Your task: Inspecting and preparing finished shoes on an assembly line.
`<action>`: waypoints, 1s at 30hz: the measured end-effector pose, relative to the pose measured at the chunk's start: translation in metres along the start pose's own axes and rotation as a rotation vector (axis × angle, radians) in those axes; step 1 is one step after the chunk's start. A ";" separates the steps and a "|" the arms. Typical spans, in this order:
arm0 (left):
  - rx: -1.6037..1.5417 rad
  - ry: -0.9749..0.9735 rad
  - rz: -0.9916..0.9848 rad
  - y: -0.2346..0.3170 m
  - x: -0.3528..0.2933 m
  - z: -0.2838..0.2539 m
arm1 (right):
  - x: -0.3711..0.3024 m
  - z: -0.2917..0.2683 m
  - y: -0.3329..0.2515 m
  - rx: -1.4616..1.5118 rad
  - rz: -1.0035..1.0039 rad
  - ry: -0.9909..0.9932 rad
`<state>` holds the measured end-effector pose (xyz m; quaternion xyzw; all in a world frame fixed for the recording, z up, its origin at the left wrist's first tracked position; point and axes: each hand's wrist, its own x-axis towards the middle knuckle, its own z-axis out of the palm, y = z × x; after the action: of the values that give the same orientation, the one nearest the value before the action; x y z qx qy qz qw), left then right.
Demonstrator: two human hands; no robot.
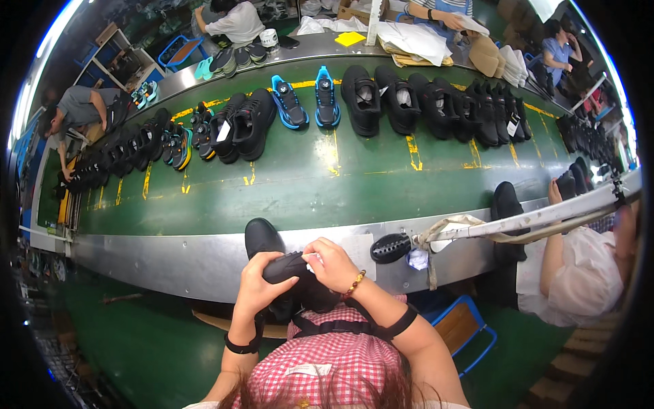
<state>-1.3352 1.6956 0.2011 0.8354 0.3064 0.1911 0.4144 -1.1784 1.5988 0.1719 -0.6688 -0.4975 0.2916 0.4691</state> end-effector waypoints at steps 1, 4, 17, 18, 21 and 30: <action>-0.008 0.005 -0.009 -0.001 0.000 -0.001 | -0.001 0.000 0.005 -0.028 -0.021 0.021; -0.007 -0.006 -0.018 -0.003 -0.001 -0.003 | 0.001 0.001 -0.005 -0.008 0.011 -0.013; -0.011 -0.003 -0.013 -0.013 -0.005 -0.012 | 0.001 0.015 -0.015 -0.019 -0.050 -0.050; -0.014 0.001 -0.019 -0.014 -0.005 -0.013 | 0.001 0.017 -0.013 0.001 -0.034 -0.052; -0.023 0.008 -0.034 -0.015 -0.004 -0.016 | 0.000 0.019 -0.003 0.014 -0.012 -0.048; -0.041 0.005 -0.048 -0.020 -0.003 -0.022 | 0.007 0.025 -0.012 0.051 0.021 -0.059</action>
<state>-1.3573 1.7155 0.1975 0.8185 0.3235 0.1896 0.4353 -1.2023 1.6150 0.1731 -0.6529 -0.4967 0.3286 0.4681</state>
